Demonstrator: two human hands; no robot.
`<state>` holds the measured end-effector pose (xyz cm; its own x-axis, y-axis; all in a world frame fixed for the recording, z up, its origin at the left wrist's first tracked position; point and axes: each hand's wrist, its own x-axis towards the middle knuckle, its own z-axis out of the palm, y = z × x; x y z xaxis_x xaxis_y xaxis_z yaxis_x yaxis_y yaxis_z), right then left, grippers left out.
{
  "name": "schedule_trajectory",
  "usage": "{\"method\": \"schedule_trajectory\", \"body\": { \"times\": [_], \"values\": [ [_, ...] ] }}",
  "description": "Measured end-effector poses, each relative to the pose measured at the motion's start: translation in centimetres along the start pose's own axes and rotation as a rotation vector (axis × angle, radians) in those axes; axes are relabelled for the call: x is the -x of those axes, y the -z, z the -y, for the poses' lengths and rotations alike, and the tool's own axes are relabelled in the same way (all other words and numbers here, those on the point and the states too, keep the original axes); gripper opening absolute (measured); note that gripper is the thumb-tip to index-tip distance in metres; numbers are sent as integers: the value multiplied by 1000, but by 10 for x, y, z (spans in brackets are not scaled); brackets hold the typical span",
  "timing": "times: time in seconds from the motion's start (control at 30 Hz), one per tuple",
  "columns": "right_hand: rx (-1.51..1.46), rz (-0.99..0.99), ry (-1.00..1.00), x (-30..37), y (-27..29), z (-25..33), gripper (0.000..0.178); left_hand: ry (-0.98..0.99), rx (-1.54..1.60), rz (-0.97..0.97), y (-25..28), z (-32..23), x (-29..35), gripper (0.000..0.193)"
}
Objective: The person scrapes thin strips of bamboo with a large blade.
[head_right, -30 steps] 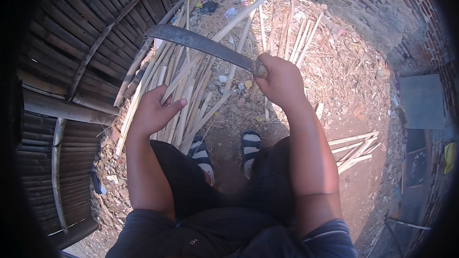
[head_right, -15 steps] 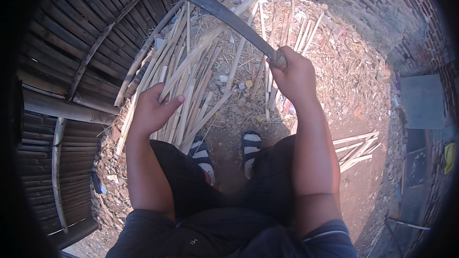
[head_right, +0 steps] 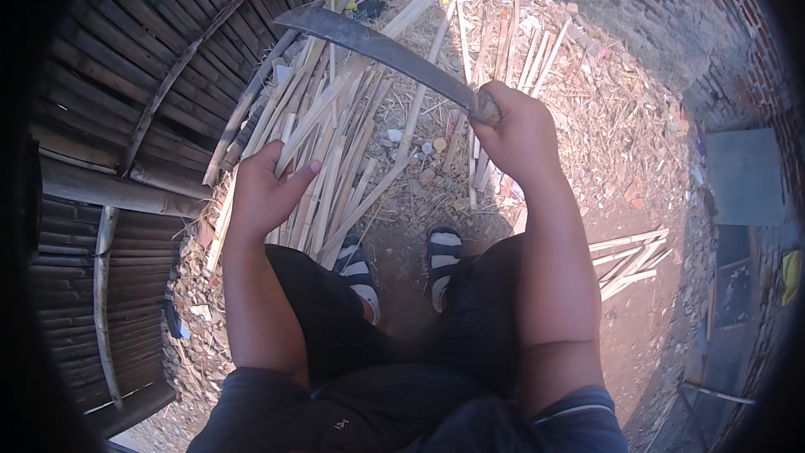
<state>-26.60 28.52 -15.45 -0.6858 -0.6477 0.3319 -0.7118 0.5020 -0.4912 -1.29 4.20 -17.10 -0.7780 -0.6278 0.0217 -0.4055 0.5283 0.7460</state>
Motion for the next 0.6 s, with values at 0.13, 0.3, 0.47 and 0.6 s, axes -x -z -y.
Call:
{"method": "schedule_trajectory", "body": {
  "times": [0.13,0.3,0.47,0.6],
  "values": [
    [-42,36,-43,2,5,0,24,-53,5,-42,-4,1,0,39],
    [111,219,304,10,-9,23,28,-154,26,-105,-12,4,-3,37],
    [116,126,260,9,-7,18,30,-90,-16,-96,-7,4,0,40],
    [13,-50,-77,-1,7,5,20,-73,-34,-118,-3,4,0,41]
  ]
}}
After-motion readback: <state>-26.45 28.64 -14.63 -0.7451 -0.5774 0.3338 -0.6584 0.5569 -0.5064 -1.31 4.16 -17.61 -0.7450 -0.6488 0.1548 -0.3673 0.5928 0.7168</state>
